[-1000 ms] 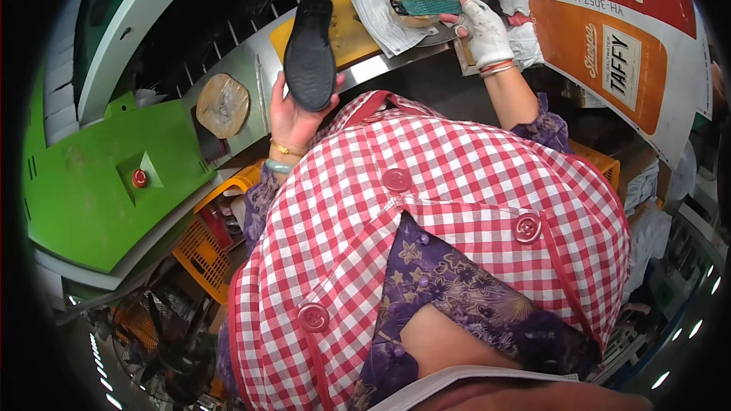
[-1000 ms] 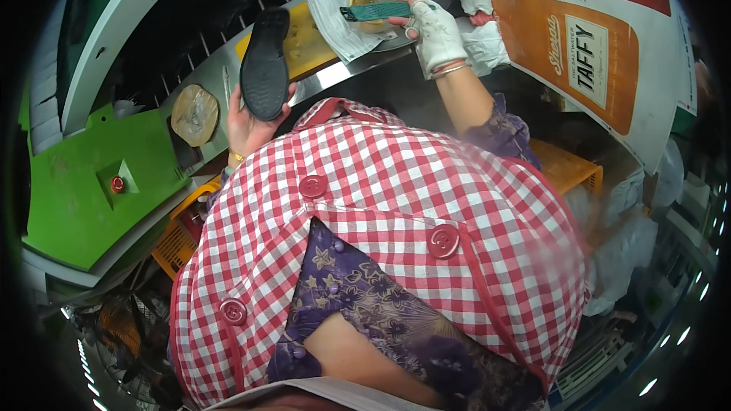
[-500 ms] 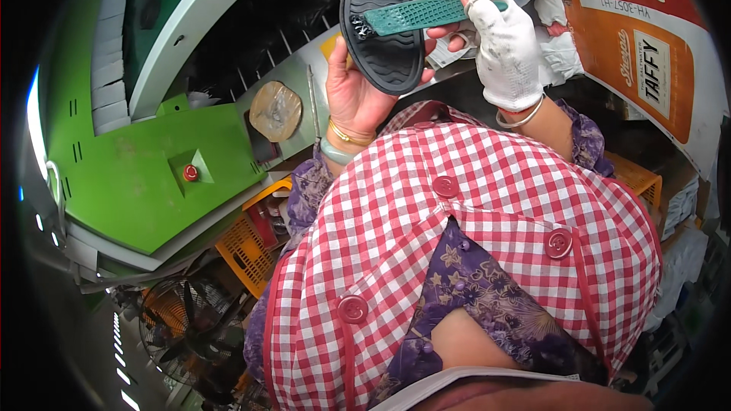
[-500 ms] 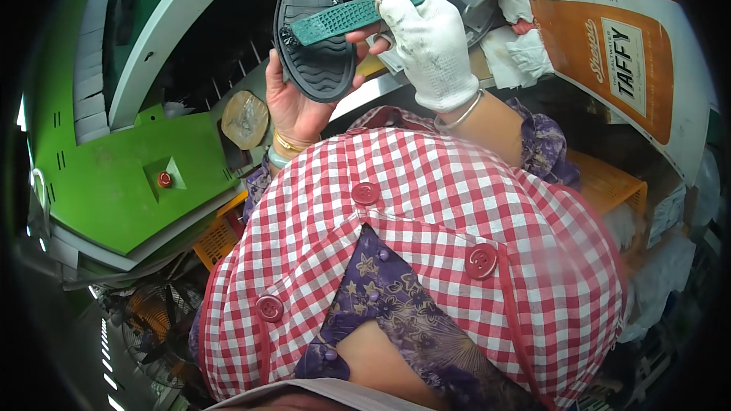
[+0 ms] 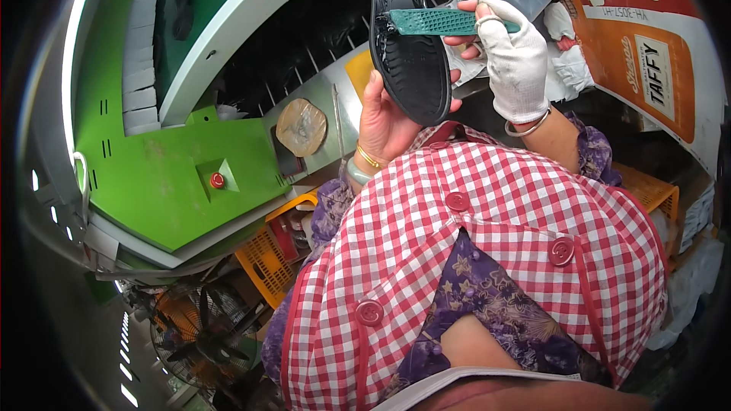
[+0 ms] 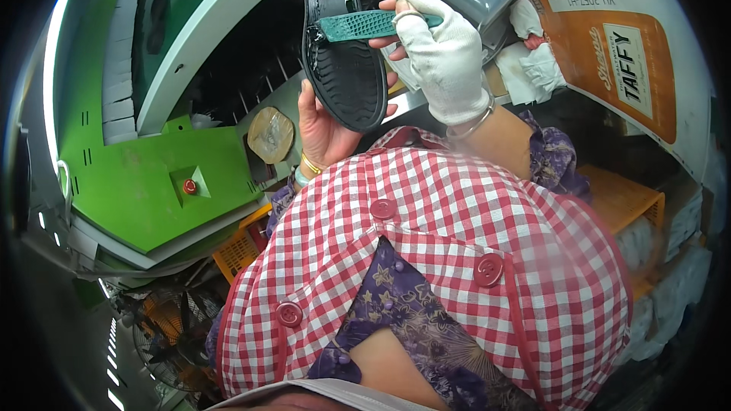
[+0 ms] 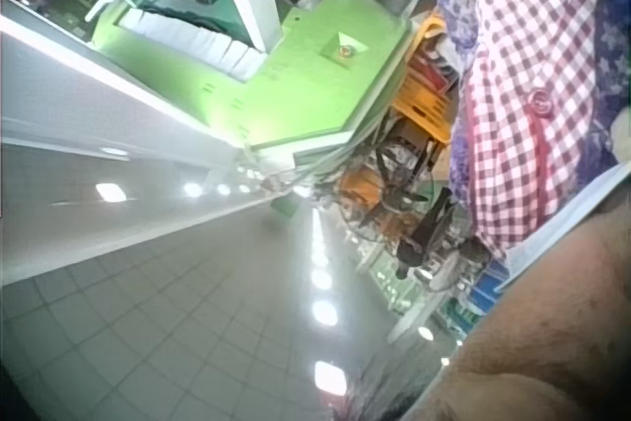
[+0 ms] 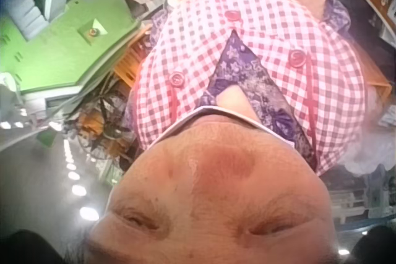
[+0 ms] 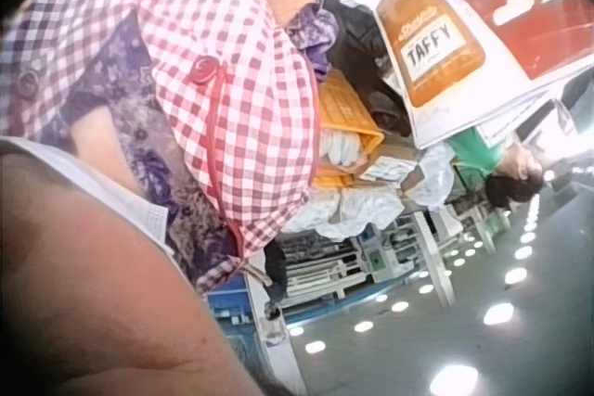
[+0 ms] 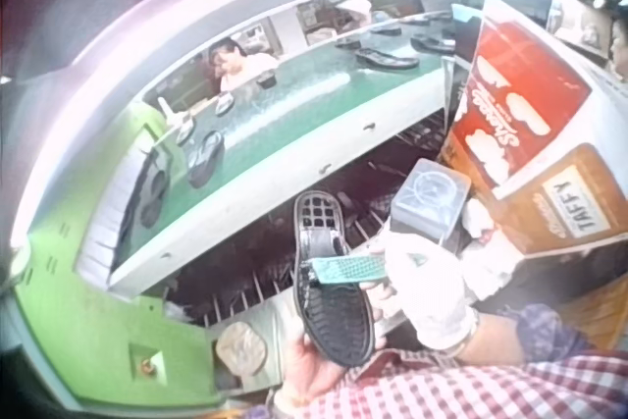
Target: Applying adhesive to the underside of shoe soles using a manual brush applicator.
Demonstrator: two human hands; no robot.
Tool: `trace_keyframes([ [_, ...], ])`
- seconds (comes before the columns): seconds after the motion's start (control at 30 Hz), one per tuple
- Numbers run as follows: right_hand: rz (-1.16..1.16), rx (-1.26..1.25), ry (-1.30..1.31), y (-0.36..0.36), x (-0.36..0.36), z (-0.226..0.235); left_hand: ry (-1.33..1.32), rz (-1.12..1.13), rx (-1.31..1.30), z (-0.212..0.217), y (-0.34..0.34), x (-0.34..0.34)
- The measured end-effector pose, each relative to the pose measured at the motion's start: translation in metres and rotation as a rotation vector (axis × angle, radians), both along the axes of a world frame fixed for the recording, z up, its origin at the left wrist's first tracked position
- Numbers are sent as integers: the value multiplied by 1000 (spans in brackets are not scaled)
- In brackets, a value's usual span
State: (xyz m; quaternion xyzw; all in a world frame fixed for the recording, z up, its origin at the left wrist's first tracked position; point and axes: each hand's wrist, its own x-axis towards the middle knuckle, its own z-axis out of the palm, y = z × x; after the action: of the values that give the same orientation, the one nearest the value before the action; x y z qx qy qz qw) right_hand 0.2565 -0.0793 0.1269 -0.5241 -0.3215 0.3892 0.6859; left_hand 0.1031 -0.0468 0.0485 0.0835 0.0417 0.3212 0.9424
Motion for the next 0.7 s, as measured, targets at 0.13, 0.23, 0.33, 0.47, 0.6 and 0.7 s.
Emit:
trace_keyframes([
  [0.13, -43, 92, -55, 7, 13, 1, 24, -26, 83, 4, -4, 1],
  [0.23, -56, 71, -75, 12, 21, 8, 64, -51, 121, 9, -7, 0],
  [0.33, -74, 63, -85, 17, 29, 11, 107, -71, 130, 15, -10, 1],
  [0.47, -104, 82, -117, 26, 37, 14, 116, -101, 136, 15, -13, 2],
  [0.6, 4, 61, -94, 19, 43, 13, 127, -100, 129, 10, -12, 1],
  [0.7, 63, -11, -59, 9, 35, 11, 130, -90, 108, 7, -9, -1],
])
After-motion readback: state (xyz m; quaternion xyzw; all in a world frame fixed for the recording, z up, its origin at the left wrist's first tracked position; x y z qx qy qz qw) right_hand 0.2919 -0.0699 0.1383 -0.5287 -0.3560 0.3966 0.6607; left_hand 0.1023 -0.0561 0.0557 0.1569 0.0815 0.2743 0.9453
